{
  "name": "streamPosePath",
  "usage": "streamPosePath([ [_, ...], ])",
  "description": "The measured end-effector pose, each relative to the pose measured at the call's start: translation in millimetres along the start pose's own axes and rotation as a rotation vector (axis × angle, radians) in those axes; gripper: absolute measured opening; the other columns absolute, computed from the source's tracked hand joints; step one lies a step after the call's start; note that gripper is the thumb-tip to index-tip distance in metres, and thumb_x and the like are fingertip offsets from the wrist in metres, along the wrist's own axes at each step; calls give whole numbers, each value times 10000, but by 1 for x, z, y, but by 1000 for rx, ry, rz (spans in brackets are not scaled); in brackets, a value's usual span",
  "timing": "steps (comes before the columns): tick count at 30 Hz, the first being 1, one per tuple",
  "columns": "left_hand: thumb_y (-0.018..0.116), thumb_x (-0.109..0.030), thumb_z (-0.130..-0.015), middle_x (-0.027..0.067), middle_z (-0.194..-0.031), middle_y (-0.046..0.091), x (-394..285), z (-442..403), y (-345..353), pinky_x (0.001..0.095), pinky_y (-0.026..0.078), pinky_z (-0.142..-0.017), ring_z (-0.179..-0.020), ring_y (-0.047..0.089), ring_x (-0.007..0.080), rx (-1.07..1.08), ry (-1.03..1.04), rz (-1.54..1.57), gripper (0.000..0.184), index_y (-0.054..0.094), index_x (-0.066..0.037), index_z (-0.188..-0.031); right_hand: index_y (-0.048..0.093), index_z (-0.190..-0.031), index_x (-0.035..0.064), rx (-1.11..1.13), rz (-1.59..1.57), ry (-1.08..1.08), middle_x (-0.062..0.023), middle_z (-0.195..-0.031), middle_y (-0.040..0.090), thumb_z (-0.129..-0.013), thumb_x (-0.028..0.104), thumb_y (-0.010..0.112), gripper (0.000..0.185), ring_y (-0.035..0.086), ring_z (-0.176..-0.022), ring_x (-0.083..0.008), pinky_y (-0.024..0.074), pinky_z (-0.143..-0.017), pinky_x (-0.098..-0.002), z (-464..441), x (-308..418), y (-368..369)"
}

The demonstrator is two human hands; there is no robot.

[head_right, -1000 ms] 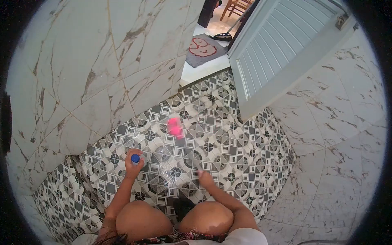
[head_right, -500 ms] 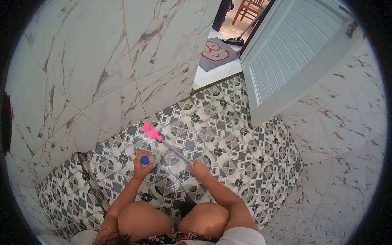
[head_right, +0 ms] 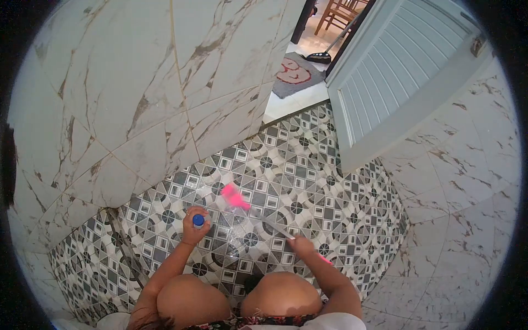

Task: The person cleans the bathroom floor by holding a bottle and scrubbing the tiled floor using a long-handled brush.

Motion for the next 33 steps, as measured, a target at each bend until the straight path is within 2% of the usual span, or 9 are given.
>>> streamPosePath([
  [6,664,-43,-640,97,-858,586,-3,0,1,362,441,-774,-823,559,266,3,1,25,243,525,-57,-838,583,-778,-44,-321,-385,467,-280,-753,605,-927,404,425,497,596,-733,-448,468,-635,-502,-9,-184,53],
  [9,658,-39,-642,99,-862,583,2,1,5,358,443,-775,-827,560,267,3,-29,25,240,525,-56,-841,588,-812,-21,2,-211,214,-261,-735,603,-894,413,482,454,605,-748,-439,474,-663,-513,90,-65,76],
  [12,655,-47,-652,112,-887,574,9,-2,9,361,437,-798,-845,556,283,56,-95,42,241,527,-50,-856,592,-817,-7,-45,-69,166,-253,-745,610,-883,428,498,451,608,-754,-439,480,-670,-513,118,-97,59],
  [17,658,-60,-679,127,-921,558,16,-9,9,361,422,-830,-878,547,284,139,-124,48,247,519,-37,-882,576,-877,-19,-449,-355,725,-235,-763,623,-902,397,472,429,614,-750,-427,479,-663,-508,107,-241,66],
  [20,652,-61,-693,127,-923,557,11,-9,15,353,416,-836,-878,541,269,150,-115,82,252,509,-33,-898,567,-898,-27,-285,-204,173,-255,-813,621,-903,401,459,442,610,-803,-422,481,-660,-499,62,-145,96],
  [23,643,-57,-704,132,-929,554,10,-6,15,351,411,-837,-875,537,255,158,-108,77,248,498,-32,-905,566,-899,-26,81,-232,89,-264,-862,621,-896,399,468,436,611,-842,-408,482,-666,-501,91,-19,71],
  [26,635,-58,-713,136,-940,551,14,4,12,354,408,-842,-879,534,255,176,-88,73,242,490,-34,-905,567,-901,-27,-12,-207,87,-250,-805,628,-902,412,458,452,618,-789,-414,479,-683,-508,85,-61,62],
  [30,633,-67,-719,139,-953,546,0,7,6,358,408,-842,-890,530,262,175,-68,65,241,485,-36,-906,589,-842,-21,-456,-497,666,-279,-805,612,-910,454,432,505,613,-780,-416,486,-669,-495,93,-220,62],
  [33,634,-72,-720,138,-958,545,2,6,6,360,409,-841,-896,529,262,167,-75,66,242,486,-39,-909,596,-849,-52,-291,-558,668,-309,-813,600,-921,422,423,510,603,-799,-435,478,-683,-502,81,-199,96],
])
Point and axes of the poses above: each hand's wrist, its own z-axis away from the middle knuckle, its own y-axis out of the palm, x = y × z, the point moved 10 cm from there along -z, towards the middle knuckle
